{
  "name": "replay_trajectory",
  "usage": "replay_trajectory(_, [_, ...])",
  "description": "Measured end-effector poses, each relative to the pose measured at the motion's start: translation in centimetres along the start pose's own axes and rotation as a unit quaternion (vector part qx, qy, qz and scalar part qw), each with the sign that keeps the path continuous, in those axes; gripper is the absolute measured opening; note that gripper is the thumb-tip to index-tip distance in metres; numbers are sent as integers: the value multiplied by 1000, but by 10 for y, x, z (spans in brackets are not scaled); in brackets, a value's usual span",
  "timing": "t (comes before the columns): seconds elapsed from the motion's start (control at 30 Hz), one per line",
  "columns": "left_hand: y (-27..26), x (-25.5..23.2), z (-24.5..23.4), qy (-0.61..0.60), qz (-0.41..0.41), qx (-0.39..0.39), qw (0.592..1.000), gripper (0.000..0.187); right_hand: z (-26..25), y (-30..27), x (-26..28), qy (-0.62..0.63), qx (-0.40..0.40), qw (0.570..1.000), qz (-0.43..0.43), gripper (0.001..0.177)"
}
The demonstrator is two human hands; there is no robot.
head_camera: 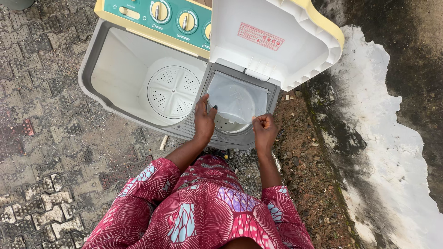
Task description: The person places a bowl into a bucket, picks up a spin dryer safety disc from the steps, and inserts it into the washing machine spin tub. They then retrieve a washing machine lid from the steps and carry it to the washing machine.
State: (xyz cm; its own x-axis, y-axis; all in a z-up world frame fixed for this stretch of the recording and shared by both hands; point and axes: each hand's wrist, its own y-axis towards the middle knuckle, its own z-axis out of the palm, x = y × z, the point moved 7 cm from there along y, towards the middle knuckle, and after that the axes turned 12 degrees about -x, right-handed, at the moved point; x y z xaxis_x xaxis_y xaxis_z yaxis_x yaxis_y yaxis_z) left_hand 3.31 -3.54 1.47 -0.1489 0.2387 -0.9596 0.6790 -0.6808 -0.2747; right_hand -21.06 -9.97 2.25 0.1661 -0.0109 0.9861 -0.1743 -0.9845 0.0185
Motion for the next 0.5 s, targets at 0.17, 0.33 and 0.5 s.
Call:
replay_trajectory(0.17, [-8, 22, -10, 60, 39, -9, 997, 62, 2, -28, -47, -57, 29, 997, 52, 13])
replay_trajectory(0.33, [-13, 26, -13, 118, 12, -21, 993, 61, 12, -33, -60, -69, 38, 995, 64, 9])
replay_trajectory(0.5, [-14, 16, -8, 90, 20, -11, 996, 60, 19, -19, -42, -29, 29, 996, 76, 6])
